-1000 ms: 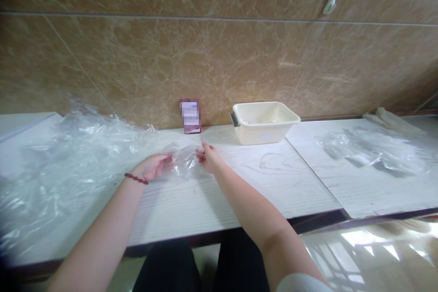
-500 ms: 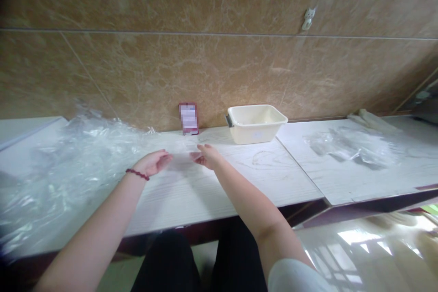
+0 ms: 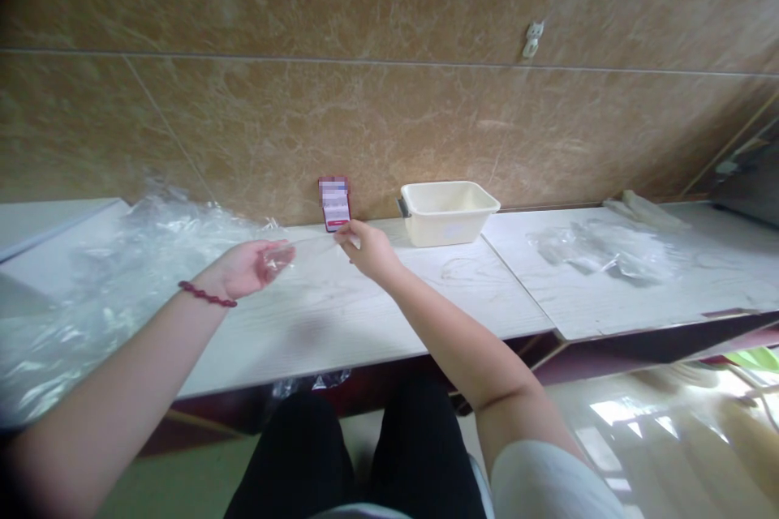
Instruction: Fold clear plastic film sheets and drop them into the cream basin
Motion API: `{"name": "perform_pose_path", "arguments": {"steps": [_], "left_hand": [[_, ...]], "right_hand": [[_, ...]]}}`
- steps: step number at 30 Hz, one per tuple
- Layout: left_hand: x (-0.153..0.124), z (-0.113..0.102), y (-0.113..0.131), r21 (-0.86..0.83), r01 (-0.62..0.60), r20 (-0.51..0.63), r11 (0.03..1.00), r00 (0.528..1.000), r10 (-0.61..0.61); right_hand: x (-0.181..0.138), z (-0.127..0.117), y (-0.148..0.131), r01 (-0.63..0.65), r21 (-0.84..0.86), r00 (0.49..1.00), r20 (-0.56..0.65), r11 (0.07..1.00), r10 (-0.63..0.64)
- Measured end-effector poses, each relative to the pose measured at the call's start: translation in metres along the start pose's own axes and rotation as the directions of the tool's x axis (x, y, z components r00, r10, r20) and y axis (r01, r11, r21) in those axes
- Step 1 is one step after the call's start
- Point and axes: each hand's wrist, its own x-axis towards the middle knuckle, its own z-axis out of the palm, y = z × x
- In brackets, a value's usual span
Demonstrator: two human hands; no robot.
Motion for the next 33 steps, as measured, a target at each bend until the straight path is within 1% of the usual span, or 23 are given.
{"name": "perform_pose_path", "arguments": {"steps": [2,3,5,7,9,11,12,14,16,17,18,19,21,22,24,26,28,30,31,33], "left_hand": [[-0.013,0.002,0.012,0.032,-0.029,0.037,0.999,0.999,0.028],[-0.02,0.003,0.017,0.041,-0.07,0.07,0.997,0.995,0.067],[-0.032,0.005,0.025,0.069,-0.13,0.168,0.989,0.979,0.117],[-0.038,0.01,0.031,0.113,-0.136,0.269,0.984,0.958,0.102],[-0.034,0.016,0.035,0.165,-0.108,0.32,0.98,0.946,0.05],[-0.02,0.023,0.037,0.219,-0.074,0.306,0.973,0.952,0.003],[-0.011,0.027,0.038,0.244,-0.056,0.275,0.968,0.961,-0.014],[0.011,0.036,0.041,0.243,-0.043,0.163,0.969,0.987,0.004],[0.029,0.044,0.045,0.239,-0.069,0.077,0.968,0.996,0.052],[0.036,0.048,0.047,0.237,-0.118,0.06,0.964,0.992,0.107],[0.041,0.051,0.049,0.24,-0.191,0.061,0.952,0.981,0.182],[0.044,0.054,0.052,0.241,-0.273,0.068,0.931,0.962,0.265],[0.045,0.056,0.056,0.24,-0.421,0.089,0.875,0.907,0.412],[0.045,0.055,0.056,0.244,-0.477,0.1,0.845,0.879,0.467],[0.044,0.051,0.053,0.271,-0.543,0.135,0.794,0.839,0.528],[0.043,0.042,0.045,0.328,-0.591,0.2,0.737,0.806,0.557],[0.042,0.032,0.031,0.397,-0.621,0.26,0.676,0.782,0.566],[0.039,0.023,0.014,0.46,-0.657,0.307,0.597,0.749,0.587],[0.036,0.019,0.004,0.478,-0.675,0.322,0.562,0.73,0.604],[0.029,0.012,-0.015,0.514,-0.691,0.344,0.507,0.708,0.617]], "right_hand": [[0.012,-0.013,-0.012,-0.096,0.125,0.993,0.076,0.988,0.087],[0.018,-0.02,-0.017,-0.145,0.181,0.986,0.113,0.973,0.126],[0.027,-0.031,-0.026,-0.226,0.256,0.968,0.168,0.94,0.187],[0.036,-0.038,-0.03,-0.279,0.278,0.953,0.2,0.919,0.229],[0.046,-0.041,-0.028,-0.314,0.237,0.936,0.238,0.919,0.259],[0.059,-0.038,-0.02,-0.334,0.115,0.915,0.277,0.936,0.293],[0.065,-0.036,-0.015,-0.332,0.02,0.905,0.289,0.943,0.312],[0.08,-0.031,-0.004,-0.307,-0.145,0.916,0.223,0.941,0.333],[0.093,-0.027,0.004,-0.246,-0.226,0.956,0.105,0.942,0.275],[0.099,-0.027,0.006,-0.213,-0.239,0.97,0.063,0.947,0.234],[0.104,-0.027,0.008,-0.18,-0.245,0.981,0.029,0.953,0.192],[0.108,-0.027,0.008,-0.15,-0.25,0.988,0.004,0.957,0.156],[0.111,-0.031,0.009,-0.096,-0.288,0.995,-0.046,0.953,0.087],[0.11,-0.033,0.008,-0.065,-0.323,0.996,-0.073,0.944,0.044],[0.101,-0.036,0.009,0.008,-0.387,0.994,-0.101,0.922,-0.052],[0.084,-0.037,0.01,0.099,-0.394,0.988,-0.071,0.914,-0.138],[0.063,-0.036,0.012,0.203,-0.351,0.977,0.01,0.914,-0.214],[0.04,-0.032,0.016,0.281,-0.325,0.96,0.084,0.903,-0.268],[0.029,-0.03,0.018,0.31,-0.312,0.951,0.105,0.898,-0.291],[0.008,-0.025,0.023,0.365,-0.267,0.931,0.134,0.892,-0.341]]}}
